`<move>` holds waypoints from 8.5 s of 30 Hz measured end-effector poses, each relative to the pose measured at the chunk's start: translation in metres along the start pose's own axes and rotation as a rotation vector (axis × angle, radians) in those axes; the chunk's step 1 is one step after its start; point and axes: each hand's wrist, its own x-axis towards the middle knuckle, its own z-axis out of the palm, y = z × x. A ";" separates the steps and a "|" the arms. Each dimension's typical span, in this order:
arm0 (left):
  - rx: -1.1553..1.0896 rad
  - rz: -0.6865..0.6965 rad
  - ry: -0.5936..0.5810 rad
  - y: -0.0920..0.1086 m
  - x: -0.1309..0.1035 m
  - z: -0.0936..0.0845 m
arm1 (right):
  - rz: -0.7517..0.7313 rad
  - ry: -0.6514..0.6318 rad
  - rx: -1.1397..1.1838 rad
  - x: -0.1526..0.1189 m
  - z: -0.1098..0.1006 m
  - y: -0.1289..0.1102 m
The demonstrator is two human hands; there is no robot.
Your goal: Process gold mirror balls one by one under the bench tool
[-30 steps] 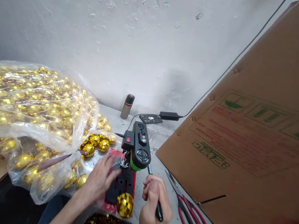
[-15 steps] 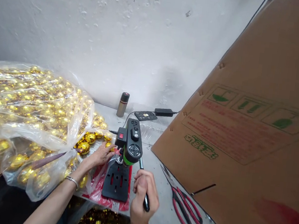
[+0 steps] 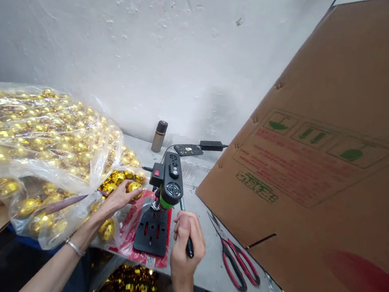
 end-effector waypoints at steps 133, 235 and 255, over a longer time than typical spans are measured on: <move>0.819 0.410 0.140 -0.039 -0.067 0.025 | 0.064 0.000 -0.083 -0.002 -0.005 -0.002; 0.214 0.429 0.099 -0.073 -0.067 0.105 | -0.087 0.107 -0.025 -0.044 0.006 0.043; 0.220 0.416 0.087 -0.072 -0.066 0.106 | -0.133 0.115 -0.039 -0.047 0.006 0.048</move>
